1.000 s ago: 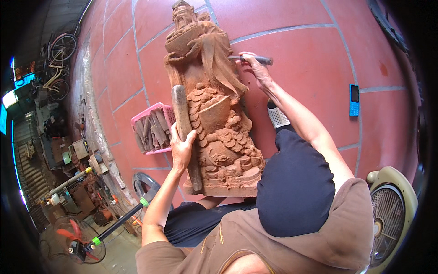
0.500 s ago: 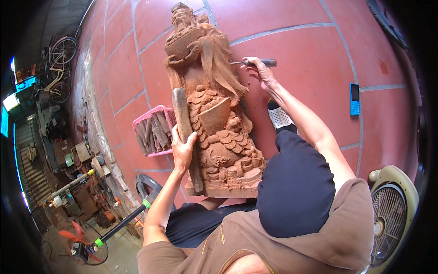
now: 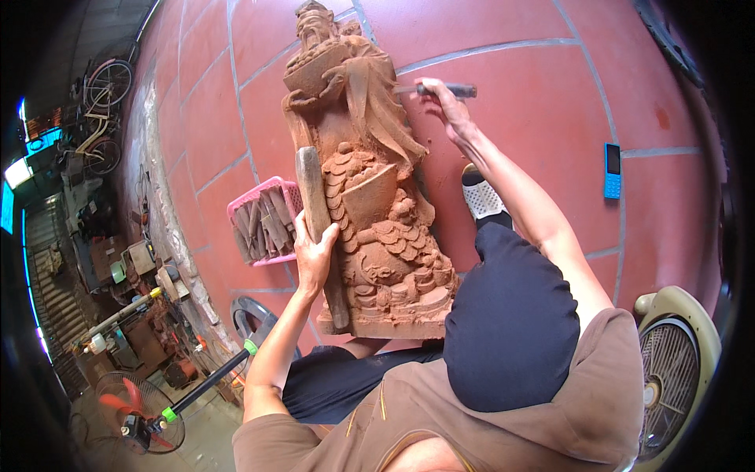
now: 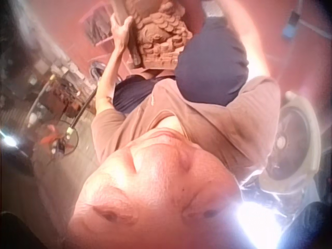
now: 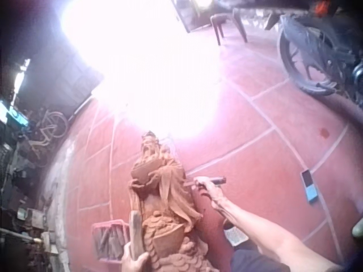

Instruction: The person carves a wooden sculpture using a chisel and mallet. They repeatedly strike the chisel to shape the upper portion of the figure, then switch to a smaller tool to refine details on the face and head area.

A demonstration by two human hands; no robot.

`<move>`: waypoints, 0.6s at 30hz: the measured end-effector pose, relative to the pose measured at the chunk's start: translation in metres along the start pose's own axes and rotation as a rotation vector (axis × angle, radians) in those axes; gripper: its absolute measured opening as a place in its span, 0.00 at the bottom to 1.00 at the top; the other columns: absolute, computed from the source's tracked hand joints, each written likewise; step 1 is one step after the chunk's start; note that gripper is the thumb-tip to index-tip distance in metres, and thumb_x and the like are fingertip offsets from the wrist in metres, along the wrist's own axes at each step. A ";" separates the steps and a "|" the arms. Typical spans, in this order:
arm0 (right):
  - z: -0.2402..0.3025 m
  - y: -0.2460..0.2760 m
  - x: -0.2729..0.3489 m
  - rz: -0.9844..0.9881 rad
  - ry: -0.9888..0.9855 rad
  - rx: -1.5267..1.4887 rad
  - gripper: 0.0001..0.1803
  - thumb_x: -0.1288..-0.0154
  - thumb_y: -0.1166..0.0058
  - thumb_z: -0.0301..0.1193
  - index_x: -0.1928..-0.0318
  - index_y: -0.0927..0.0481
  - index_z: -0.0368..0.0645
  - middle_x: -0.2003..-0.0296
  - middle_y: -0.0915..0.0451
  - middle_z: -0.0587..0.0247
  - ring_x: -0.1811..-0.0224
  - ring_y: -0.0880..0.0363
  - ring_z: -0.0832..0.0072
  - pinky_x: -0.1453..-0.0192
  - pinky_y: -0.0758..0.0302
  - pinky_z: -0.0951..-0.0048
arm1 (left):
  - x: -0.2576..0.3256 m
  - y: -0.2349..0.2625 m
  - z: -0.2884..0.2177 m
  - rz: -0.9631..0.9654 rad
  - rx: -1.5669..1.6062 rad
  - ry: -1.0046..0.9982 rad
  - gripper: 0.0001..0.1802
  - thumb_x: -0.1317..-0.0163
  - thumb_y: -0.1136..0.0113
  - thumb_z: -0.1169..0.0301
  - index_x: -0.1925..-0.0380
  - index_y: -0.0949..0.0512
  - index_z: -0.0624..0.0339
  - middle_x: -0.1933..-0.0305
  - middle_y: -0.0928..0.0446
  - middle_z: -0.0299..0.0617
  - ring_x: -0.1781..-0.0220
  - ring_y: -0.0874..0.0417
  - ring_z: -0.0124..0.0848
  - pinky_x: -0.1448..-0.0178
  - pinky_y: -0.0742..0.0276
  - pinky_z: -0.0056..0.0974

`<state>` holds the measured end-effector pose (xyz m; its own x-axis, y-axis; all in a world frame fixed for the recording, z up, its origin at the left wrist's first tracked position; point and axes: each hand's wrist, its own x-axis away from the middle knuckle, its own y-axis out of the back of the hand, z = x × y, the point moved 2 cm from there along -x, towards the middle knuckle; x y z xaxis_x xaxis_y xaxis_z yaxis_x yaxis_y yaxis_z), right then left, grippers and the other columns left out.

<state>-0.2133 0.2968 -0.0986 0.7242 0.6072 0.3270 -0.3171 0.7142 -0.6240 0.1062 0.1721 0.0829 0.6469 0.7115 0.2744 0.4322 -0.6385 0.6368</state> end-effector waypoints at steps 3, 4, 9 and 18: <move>-0.007 -0.014 -0.001 -0.028 0.031 0.073 0.16 0.33 0.42 0.41 0.50 0.15 0.49 0.63 0.12 0.70 0.63 0.21 0.85 0.59 0.27 0.78 | 0.002 -0.002 -0.005 0.003 -0.009 0.025 0.33 0.37 0.34 0.65 0.36 0.35 0.65 0.48 0.21 0.48 0.47 0.21 0.34 0.39 0.27 0.39; -0.008 -0.012 -0.001 -0.020 0.026 0.136 0.17 0.33 0.42 0.43 0.50 0.16 0.49 0.63 0.12 0.71 0.62 0.21 0.85 0.58 0.27 0.78 | 0.002 -0.003 -0.004 0.009 -0.012 0.022 0.33 0.37 0.34 0.65 0.36 0.35 0.65 0.48 0.21 0.48 0.47 0.21 0.34 0.39 0.27 0.39; -0.006 0.004 0.011 0.003 -0.032 0.213 0.20 0.33 0.42 0.46 0.48 0.17 0.49 0.64 0.13 0.71 0.61 0.21 0.85 0.55 0.27 0.76 | 0.002 0.003 0.007 0.006 0.030 0.026 0.33 0.37 0.34 0.65 0.36 0.35 0.65 0.48 0.21 0.49 0.47 0.21 0.34 0.39 0.27 0.39; -0.017 0.000 0.020 -0.094 -0.140 -0.028 0.16 0.35 0.38 0.43 0.53 0.14 0.50 0.65 0.12 0.70 0.67 0.21 0.87 0.64 0.29 0.81 | 0.002 0.001 0.000 0.009 -0.007 0.014 0.32 0.36 0.35 0.65 0.36 0.35 0.65 0.48 0.21 0.48 0.47 0.21 0.34 0.39 0.27 0.39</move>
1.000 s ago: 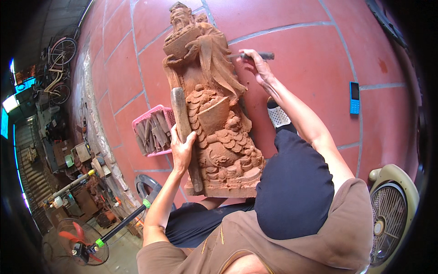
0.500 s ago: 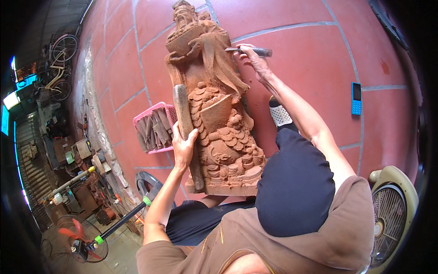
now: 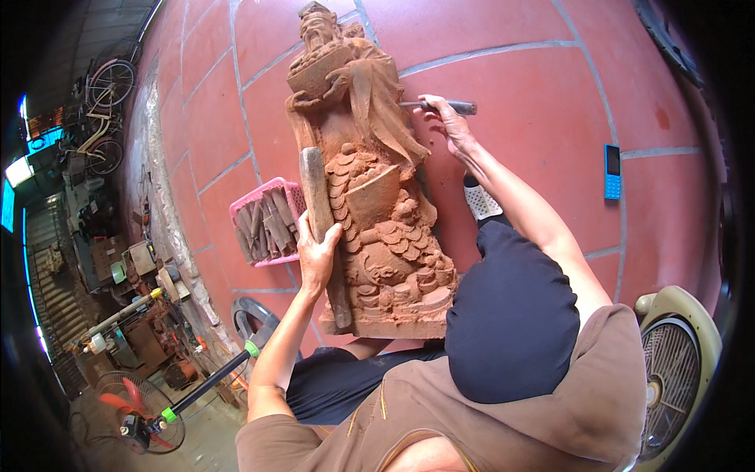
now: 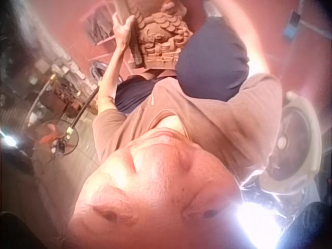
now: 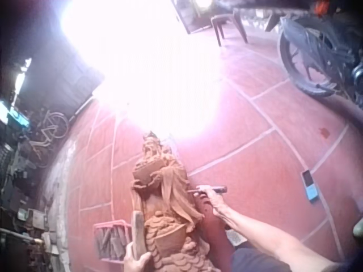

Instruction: The person carves a wooden sculpture using a chisel and mallet. They repeatedly strike the chisel to shape the upper portion of the figure, then switch to a smaller tool to refine details on the face and head area.

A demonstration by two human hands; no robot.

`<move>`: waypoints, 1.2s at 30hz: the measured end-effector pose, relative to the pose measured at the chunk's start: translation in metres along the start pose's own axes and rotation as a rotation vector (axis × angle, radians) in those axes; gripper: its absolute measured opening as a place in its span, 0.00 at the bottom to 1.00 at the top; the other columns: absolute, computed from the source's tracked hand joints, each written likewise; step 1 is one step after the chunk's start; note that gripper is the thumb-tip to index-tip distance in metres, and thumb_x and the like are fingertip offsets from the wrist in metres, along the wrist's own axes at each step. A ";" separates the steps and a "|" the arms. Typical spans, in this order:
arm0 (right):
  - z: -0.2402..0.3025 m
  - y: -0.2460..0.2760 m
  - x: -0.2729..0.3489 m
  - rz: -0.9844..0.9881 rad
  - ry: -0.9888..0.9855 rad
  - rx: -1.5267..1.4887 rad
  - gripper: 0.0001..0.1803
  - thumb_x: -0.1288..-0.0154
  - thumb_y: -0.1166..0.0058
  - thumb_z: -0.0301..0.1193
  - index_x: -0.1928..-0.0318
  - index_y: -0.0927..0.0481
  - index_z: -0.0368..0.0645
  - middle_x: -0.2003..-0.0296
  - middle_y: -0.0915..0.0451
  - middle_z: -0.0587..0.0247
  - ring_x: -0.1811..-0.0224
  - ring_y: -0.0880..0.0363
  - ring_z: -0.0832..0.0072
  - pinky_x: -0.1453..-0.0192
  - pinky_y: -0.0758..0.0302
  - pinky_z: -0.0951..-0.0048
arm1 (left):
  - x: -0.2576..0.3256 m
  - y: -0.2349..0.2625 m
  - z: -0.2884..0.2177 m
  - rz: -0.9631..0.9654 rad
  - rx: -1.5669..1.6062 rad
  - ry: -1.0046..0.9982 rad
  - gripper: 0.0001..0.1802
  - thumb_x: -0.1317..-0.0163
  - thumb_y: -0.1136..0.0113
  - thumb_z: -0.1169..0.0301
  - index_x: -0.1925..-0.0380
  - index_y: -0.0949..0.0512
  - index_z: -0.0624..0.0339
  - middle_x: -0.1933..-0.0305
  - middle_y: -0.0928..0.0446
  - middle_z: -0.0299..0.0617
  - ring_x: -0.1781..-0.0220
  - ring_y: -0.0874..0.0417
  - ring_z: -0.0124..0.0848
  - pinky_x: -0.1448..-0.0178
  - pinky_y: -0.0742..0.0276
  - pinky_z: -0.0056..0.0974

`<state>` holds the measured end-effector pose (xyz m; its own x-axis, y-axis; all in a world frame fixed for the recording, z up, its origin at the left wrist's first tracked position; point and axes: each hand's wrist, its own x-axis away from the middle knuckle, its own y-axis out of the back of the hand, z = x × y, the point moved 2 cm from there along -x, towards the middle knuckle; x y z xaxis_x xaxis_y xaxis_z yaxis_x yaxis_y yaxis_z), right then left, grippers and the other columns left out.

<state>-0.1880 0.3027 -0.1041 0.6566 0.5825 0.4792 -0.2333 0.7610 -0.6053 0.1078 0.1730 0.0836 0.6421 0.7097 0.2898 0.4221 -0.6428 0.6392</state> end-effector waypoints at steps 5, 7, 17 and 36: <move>0.012 -0.014 -0.007 -0.012 0.047 -0.110 0.16 0.35 0.41 0.47 0.55 0.13 0.54 0.62 0.13 0.71 0.60 0.21 0.87 0.55 0.29 0.78 | 0.001 0.001 0.001 0.004 0.013 0.013 0.32 0.36 0.35 0.65 0.36 0.35 0.65 0.48 0.21 0.47 0.48 0.21 0.33 0.40 0.27 0.39; 0.005 -0.015 -0.015 -0.006 0.041 -0.069 0.15 0.34 0.41 0.47 0.56 0.14 0.52 0.63 0.13 0.71 0.64 0.22 0.87 0.60 0.29 0.81 | -0.001 -0.001 -0.002 0.006 0.004 0.006 0.32 0.36 0.35 0.65 0.37 0.35 0.65 0.49 0.21 0.47 0.48 0.21 0.33 0.41 0.26 0.39; 0.015 -0.021 -0.011 0.045 0.001 -0.195 0.14 0.35 0.39 0.43 0.55 0.14 0.50 0.64 0.12 0.67 0.70 0.21 0.87 0.67 0.30 0.86 | 0.000 0.000 0.003 0.008 0.030 0.021 0.33 0.37 0.33 0.65 0.36 0.35 0.65 0.47 0.22 0.47 0.47 0.21 0.33 0.39 0.26 0.39; 0.051 -0.051 -0.049 0.200 0.381 0.387 0.12 0.31 0.42 0.38 0.52 0.14 0.48 0.60 0.14 0.71 0.63 0.22 0.85 0.58 0.26 0.77 | -0.001 0.001 0.006 0.004 0.013 0.008 0.34 0.37 0.34 0.64 0.36 0.35 0.64 0.48 0.21 0.48 0.48 0.20 0.34 0.40 0.25 0.38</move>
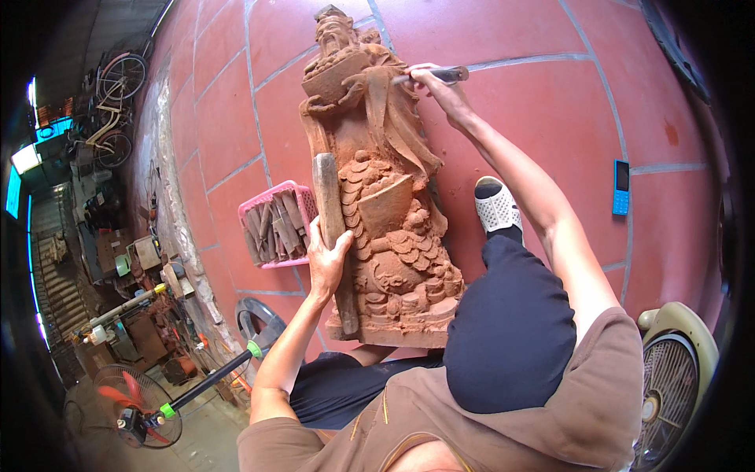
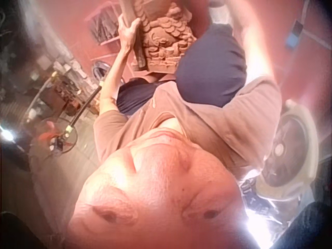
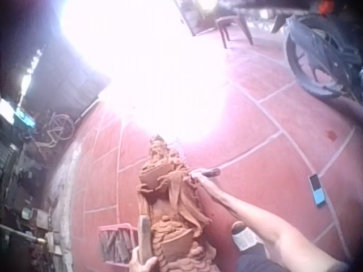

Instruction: The person carves a wooden sculpture using a chisel and mallet. They repeatedly strike the chisel to shape the upper portion of the figure, then switch to a smaller tool to refine details on the face and head area.

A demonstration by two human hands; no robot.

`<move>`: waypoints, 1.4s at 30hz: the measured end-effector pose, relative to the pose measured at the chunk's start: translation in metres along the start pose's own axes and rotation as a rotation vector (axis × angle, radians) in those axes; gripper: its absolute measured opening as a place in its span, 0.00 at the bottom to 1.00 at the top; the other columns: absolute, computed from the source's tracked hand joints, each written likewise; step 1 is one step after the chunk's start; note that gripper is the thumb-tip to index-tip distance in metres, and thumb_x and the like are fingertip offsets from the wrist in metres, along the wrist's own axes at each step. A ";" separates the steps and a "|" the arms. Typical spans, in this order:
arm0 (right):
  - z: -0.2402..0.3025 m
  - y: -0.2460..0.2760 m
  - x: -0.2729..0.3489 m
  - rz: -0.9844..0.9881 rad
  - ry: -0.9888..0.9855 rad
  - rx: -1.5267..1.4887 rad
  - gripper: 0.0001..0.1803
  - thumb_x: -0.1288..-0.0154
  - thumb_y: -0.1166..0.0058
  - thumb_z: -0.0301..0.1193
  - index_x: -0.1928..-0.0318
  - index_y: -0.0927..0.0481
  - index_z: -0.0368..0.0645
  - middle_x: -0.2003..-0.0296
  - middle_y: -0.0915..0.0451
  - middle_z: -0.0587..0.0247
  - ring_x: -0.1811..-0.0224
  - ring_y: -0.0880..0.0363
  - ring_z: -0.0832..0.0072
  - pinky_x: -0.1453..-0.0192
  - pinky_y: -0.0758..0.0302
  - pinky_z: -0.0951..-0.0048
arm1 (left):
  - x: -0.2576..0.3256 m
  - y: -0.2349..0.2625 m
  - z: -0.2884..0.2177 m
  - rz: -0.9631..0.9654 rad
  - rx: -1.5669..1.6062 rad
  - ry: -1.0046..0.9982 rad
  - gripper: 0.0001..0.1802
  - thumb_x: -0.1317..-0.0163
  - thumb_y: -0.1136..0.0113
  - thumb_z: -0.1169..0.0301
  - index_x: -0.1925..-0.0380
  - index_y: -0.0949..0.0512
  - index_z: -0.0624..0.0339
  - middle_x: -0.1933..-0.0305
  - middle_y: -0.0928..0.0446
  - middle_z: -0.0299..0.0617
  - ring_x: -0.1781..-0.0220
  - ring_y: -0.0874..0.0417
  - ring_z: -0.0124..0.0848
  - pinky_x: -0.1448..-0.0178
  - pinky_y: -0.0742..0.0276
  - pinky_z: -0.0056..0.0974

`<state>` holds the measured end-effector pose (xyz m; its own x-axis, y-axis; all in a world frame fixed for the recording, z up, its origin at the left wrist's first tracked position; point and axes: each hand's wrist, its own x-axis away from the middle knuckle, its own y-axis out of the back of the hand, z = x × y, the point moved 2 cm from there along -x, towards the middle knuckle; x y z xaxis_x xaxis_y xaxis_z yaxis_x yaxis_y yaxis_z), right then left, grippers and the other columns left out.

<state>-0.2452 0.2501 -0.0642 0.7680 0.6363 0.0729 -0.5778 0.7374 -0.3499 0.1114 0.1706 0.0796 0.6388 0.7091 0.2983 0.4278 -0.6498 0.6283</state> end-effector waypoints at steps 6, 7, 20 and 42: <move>0.016 0.004 -0.014 -0.051 -0.017 0.011 0.16 0.31 0.43 0.44 0.53 0.14 0.49 0.65 0.13 0.72 0.62 0.19 0.83 0.55 0.25 0.72 | 0.000 0.001 -0.004 0.001 0.026 -0.014 0.34 0.38 0.33 0.65 0.36 0.35 0.64 0.49 0.20 0.49 0.48 0.20 0.34 0.41 0.25 0.39; 0.015 0.000 -0.016 -0.079 -0.054 -0.015 0.16 0.31 0.44 0.44 0.53 0.14 0.49 0.65 0.13 0.72 0.62 0.19 0.83 0.55 0.25 0.72 | -0.001 0.000 -0.005 0.001 0.015 -0.032 0.34 0.38 0.33 0.65 0.36 0.35 0.64 0.49 0.20 0.49 0.49 0.20 0.34 0.41 0.25 0.39; 0.009 -0.002 -0.027 -0.124 -0.107 -0.101 0.14 0.33 0.42 0.44 0.57 0.13 0.50 0.64 0.13 0.71 0.65 0.20 0.84 0.58 0.24 0.73 | -0.001 -0.002 -0.003 -0.003 0.032 -0.022 0.33 0.38 0.34 0.65 0.36 0.35 0.64 0.50 0.20 0.49 0.49 0.20 0.35 0.41 0.25 0.40; 0.023 -0.012 0.001 -0.017 -0.123 0.027 0.13 0.35 0.39 0.43 0.63 0.13 0.46 0.72 0.16 0.72 0.72 0.23 0.84 0.65 0.28 0.78 | 0.003 0.003 -0.015 0.011 0.015 0.016 0.31 0.36 0.35 0.64 0.37 0.34 0.63 0.47 0.22 0.45 0.46 0.22 0.32 0.39 0.27 0.38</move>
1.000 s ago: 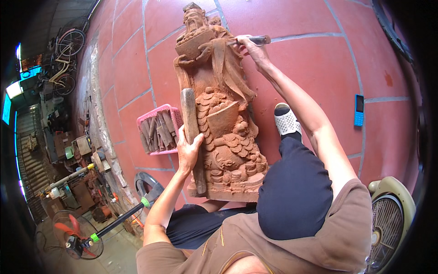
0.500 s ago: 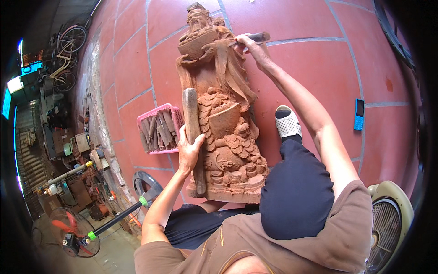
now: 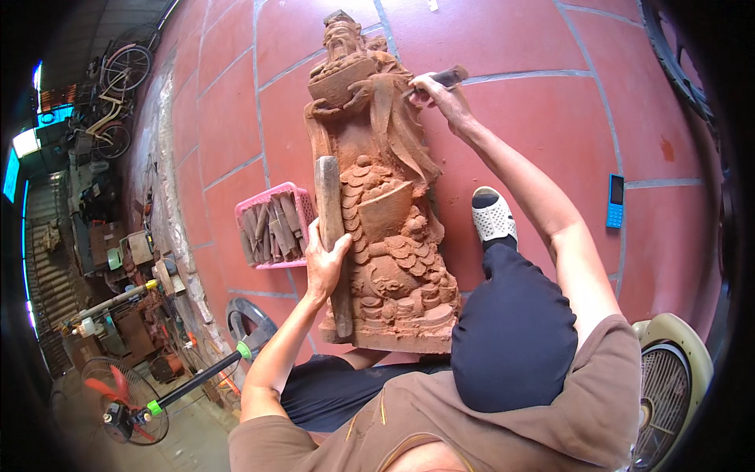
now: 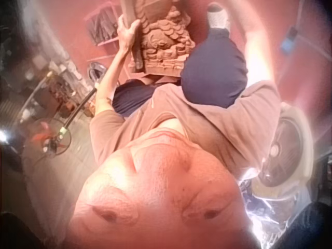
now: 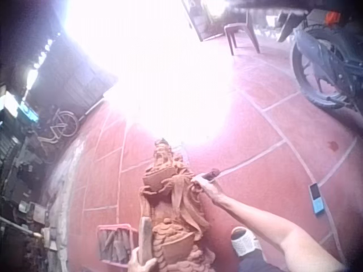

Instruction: The person carves a wooden sculpture using a chisel and mallet. They repeatedly strike the chisel to shape the upper portion of the figure, then switch to a smaller tool to refine details on the face and head area.

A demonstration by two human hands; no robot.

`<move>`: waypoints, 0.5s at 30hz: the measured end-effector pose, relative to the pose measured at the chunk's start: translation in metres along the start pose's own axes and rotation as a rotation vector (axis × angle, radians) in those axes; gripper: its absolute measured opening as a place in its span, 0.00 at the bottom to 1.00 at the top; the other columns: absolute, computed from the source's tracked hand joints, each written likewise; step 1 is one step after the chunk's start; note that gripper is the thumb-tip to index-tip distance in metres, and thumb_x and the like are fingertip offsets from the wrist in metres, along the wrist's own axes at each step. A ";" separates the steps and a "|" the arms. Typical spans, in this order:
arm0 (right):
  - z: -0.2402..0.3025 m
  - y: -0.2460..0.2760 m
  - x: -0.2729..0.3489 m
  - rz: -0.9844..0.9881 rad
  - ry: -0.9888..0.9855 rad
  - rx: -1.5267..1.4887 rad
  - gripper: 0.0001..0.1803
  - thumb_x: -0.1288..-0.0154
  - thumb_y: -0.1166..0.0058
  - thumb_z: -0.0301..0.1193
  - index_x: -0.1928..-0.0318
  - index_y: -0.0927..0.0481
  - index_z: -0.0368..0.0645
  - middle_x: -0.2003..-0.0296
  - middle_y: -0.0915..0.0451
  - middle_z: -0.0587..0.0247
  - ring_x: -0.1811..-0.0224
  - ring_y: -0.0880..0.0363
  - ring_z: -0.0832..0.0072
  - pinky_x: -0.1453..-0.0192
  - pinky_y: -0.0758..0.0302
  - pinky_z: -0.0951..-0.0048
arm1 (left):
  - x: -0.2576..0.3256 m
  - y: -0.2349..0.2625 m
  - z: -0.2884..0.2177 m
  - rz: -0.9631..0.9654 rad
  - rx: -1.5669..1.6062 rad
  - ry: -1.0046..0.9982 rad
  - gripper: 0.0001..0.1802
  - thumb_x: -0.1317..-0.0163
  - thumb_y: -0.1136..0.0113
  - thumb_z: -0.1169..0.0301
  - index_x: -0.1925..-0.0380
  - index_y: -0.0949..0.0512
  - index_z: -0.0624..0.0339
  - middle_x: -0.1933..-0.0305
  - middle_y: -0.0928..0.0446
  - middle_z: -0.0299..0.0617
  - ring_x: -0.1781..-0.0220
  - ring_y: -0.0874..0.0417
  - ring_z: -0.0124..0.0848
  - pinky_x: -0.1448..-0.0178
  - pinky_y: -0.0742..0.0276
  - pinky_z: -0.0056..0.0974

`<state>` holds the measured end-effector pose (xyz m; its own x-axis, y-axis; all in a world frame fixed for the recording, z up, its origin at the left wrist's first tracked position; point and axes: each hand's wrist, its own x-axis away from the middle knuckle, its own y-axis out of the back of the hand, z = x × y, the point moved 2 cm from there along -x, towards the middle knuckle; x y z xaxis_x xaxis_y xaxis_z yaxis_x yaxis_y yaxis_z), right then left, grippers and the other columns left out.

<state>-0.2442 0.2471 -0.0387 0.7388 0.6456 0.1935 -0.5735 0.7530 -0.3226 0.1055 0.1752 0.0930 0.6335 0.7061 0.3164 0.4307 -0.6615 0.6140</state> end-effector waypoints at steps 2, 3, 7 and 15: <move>0.001 0.006 -0.006 -0.027 0.061 -0.016 0.14 0.32 0.43 0.44 0.60 0.13 0.48 0.67 0.14 0.70 0.68 0.23 0.84 0.63 0.27 0.78 | -0.001 0.000 0.005 0.002 0.010 -0.018 0.31 0.36 0.35 0.65 0.37 0.34 0.63 0.47 0.22 0.45 0.47 0.22 0.32 0.39 0.27 0.38; 0.000 0.009 -0.012 -0.044 0.092 -0.032 0.15 0.30 0.45 0.44 0.58 0.12 0.49 0.65 0.14 0.69 0.65 0.22 0.84 0.63 0.27 0.79 | -0.002 -0.001 0.006 0.000 0.004 -0.021 0.31 0.36 0.35 0.65 0.37 0.34 0.63 0.47 0.22 0.45 0.47 0.22 0.32 0.39 0.27 0.38; 0.002 0.009 -0.029 0.037 0.239 0.021 0.14 0.34 0.36 0.39 0.54 0.14 0.44 0.65 0.15 0.64 0.65 0.19 0.82 0.65 0.19 0.77 | -0.003 -0.003 0.003 0.009 -0.027 -0.001 0.31 0.36 0.35 0.66 0.36 0.34 0.63 0.46 0.22 0.45 0.46 0.21 0.32 0.39 0.27 0.38; 0.086 0.025 -0.077 0.185 0.216 0.324 0.19 0.42 0.28 0.39 0.55 0.17 0.44 0.67 0.16 0.64 0.66 0.17 0.76 0.60 0.18 0.72 | -0.001 -0.002 0.007 -0.015 -0.005 0.012 0.32 0.37 0.34 0.66 0.36 0.35 0.64 0.47 0.21 0.48 0.47 0.20 0.33 0.40 0.26 0.38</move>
<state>-0.3455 0.2271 0.0177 0.6502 0.7581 -0.0499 -0.7595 0.6502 -0.0191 0.1085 0.1746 0.0865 0.6189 0.7191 0.3159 0.4368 -0.6494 0.6224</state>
